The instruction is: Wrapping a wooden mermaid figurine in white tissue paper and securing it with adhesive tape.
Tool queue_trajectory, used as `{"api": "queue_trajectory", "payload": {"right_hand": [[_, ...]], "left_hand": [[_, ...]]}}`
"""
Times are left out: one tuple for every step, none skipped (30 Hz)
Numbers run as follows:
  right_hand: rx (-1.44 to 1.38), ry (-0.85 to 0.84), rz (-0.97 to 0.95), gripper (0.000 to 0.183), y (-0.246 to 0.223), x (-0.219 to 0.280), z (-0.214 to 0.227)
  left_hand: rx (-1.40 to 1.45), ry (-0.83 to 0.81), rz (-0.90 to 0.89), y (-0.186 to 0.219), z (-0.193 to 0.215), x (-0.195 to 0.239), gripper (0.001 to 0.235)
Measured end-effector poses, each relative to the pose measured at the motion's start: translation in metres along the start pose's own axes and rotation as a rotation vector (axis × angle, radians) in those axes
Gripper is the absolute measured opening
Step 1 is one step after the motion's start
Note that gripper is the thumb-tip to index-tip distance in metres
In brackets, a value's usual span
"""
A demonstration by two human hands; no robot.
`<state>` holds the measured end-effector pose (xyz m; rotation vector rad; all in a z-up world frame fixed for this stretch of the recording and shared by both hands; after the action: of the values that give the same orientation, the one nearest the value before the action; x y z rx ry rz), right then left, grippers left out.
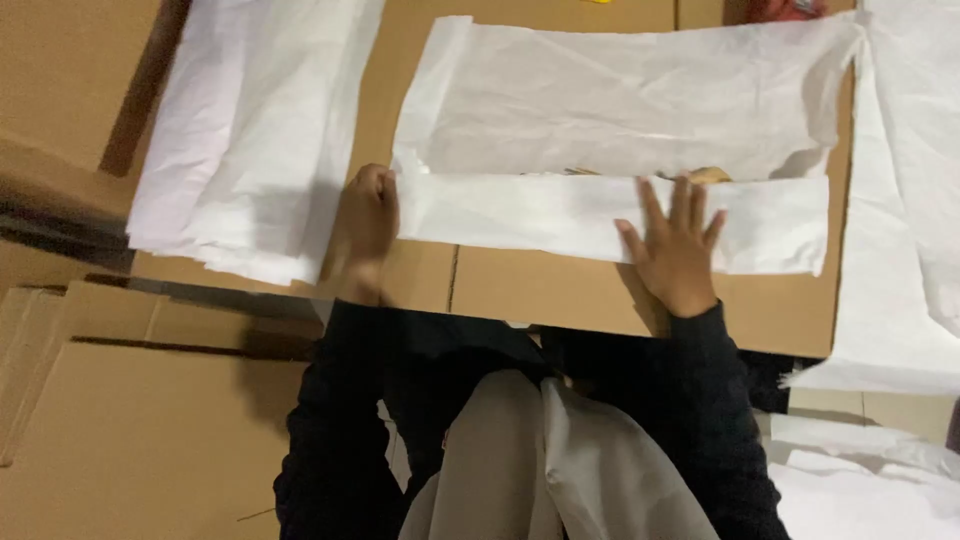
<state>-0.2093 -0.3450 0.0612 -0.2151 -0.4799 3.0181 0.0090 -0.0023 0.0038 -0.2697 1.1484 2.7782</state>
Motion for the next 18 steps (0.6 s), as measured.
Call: {"api": "queue_trajectory", "payload": {"right_hand": [[-0.001,-0.003,0.012,0.069,0.014,0.002,-0.007],[0.056,0.034,-0.026,0.071,0.029,0.004,-0.013],[0.113,0.071,-0.071,0.073,0.044,0.008,-0.020],[0.112,0.067,-0.066,0.073,0.052,0.009,-0.017],[0.084,0.026,-0.142,0.084,0.062,0.012,-0.012],[0.057,-0.013,-0.219,0.095,0.073,0.015,-0.007],[0.064,-0.016,-0.222,0.095,0.077,0.020,-0.004],[0.024,0.051,-0.249,0.090,0.082,0.025,0.001],[-0.015,0.121,-0.281,0.084,0.088,0.032,0.005],[-0.007,0.123,-0.290,0.084,0.100,0.032,0.001],[0.045,0.162,-0.284,0.084,0.112,0.037,-0.003],[0.097,0.200,-0.278,0.083,0.125,0.043,-0.006],[0.104,0.208,-0.304,0.083,0.131,0.046,-0.007],[0.113,0.190,-0.287,0.081,0.139,0.048,-0.008],[0.119,0.174,-0.271,0.078,0.145,0.050,-0.010],[0.123,0.183,-0.300,0.078,0.142,0.055,-0.007],[0.141,0.278,-0.204,0.070,0.137,0.056,-0.004],[0.162,0.371,-0.107,0.062,0.132,0.058,0.000]], "left_hand": [[-0.002,0.009,0.009,-0.004,-0.001,-0.002,0.021],[-0.012,-0.014,0.024,-0.008,-0.002,-0.004,0.023],[-0.022,-0.044,0.037,-0.012,-0.005,-0.005,0.027],[-0.023,-0.042,0.043,-0.007,0.001,-0.002,0.027],[0.059,-0.038,0.001,0.001,0.004,0.002,0.025],[0.142,-0.033,-0.041,0.009,0.007,0.005,0.025],[0.149,-0.037,-0.039,0.011,0.011,0.009,0.025],[0.834,-0.338,-0.085,0.013,0.013,0.014,0.023],[1.518,-0.645,-0.130,0.017,0.015,0.018,0.025],[1.525,-0.655,-0.129,0.024,0.025,0.020,0.025],[0.735,-0.406,-0.096,0.032,0.031,0.019,0.030],[-0.047,-0.133,-0.069,0.041,0.038,0.018,0.036],[-0.040,-0.153,-0.089,0.037,0.034,0.014,0.036],[-0.139,-0.058,-0.334,0.035,0.030,0.011,0.014],[-0.233,0.039,-0.584,0.033,0.027,0.006,0.016],[-0.221,0.023,-0.608,0.016,0.017,0.002,0.016],[-0.215,-0.047,-0.605,-0.001,0.009,-0.002,0.007],[-0.210,-0.116,-0.602,-0.019,0.001,-0.007,0.011]]}}
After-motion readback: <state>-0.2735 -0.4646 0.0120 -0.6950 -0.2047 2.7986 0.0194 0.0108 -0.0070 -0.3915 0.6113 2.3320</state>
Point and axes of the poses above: each hand's wrist, its own x-axis away from the middle knuckle, its own z-axis out of the back of the hand, y = z × x, the point moved 1 cm from there along -x, towards the middle knuckle, and after that the axes turned 15 degrees about z, right-handed, at the moved point
